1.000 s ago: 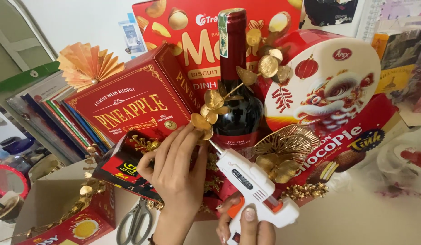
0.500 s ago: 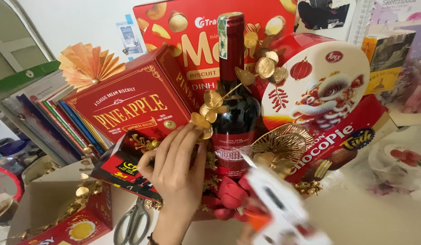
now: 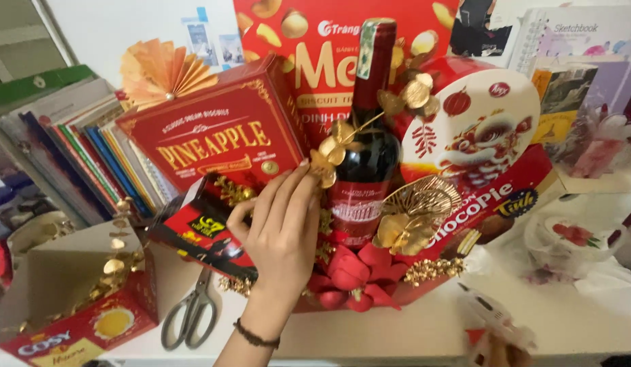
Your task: Decorating a gift basket with wine and snacks using gold ornaments and a hot glue gun
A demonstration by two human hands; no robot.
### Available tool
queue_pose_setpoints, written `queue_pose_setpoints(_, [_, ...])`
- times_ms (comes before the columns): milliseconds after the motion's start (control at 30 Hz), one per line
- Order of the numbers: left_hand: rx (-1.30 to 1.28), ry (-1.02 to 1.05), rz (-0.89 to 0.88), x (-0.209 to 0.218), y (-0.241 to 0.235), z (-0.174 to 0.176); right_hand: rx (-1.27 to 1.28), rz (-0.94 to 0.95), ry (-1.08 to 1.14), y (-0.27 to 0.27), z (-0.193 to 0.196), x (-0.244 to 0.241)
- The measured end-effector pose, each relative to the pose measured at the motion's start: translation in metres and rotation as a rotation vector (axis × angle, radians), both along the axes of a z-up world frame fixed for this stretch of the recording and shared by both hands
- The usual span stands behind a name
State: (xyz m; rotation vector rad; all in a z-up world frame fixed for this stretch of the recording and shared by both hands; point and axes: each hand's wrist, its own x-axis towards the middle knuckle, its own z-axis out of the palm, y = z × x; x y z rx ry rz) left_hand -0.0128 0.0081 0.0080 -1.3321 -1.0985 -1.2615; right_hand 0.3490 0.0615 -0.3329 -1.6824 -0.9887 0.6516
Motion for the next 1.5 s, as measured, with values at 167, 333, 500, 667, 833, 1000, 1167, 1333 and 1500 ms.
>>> queue_pose_setpoints(167, [-0.051,-0.006,-0.009,-0.002,-0.004,-0.003,-0.509,-0.036,-0.468,0.015,0.06,-0.023])
queue_pose_setpoints(333, [0.017,-0.014,-0.005,-0.002,-0.003,-0.004,-0.715,0.022,-0.65,0.0,0.138,-0.05])
queue_pose_setpoints(500, [0.018,-0.017,0.03,-0.002,0.001,-0.009,-0.162,0.08,-0.605,-0.047,0.223,-0.075])
queue_pose_setpoints(667, [0.04,-0.036,0.026,-0.001,0.001,-0.009,0.868,0.268,-0.295,-0.093,0.339,-0.184])
queue_pose_setpoints(833, [0.071,-0.025,0.02,0.0,-0.001,-0.008,1.208,0.245,-0.543,-0.066,0.374,-0.236])
queue_pose_setpoints(1000, [0.077,-0.049,0.021,0.002,0.0,-0.008,1.158,0.208,-0.546,-0.056,0.372,-0.242])
queue_pose_setpoints(1167, [0.097,-0.067,0.036,0.003,0.003,-0.01,1.08,0.208,-0.608,-0.058,0.379,-0.242])
queue_pose_setpoints(1333, [0.053,-0.065,0.042,0.003,0.0,-0.011,1.061,0.175,-0.704,-0.044,0.381,-0.237])
queue_pose_setpoints(1500, [0.083,-0.055,0.048,0.005,0.001,-0.009,0.987,0.198,-0.671,-0.046,0.383,-0.236])
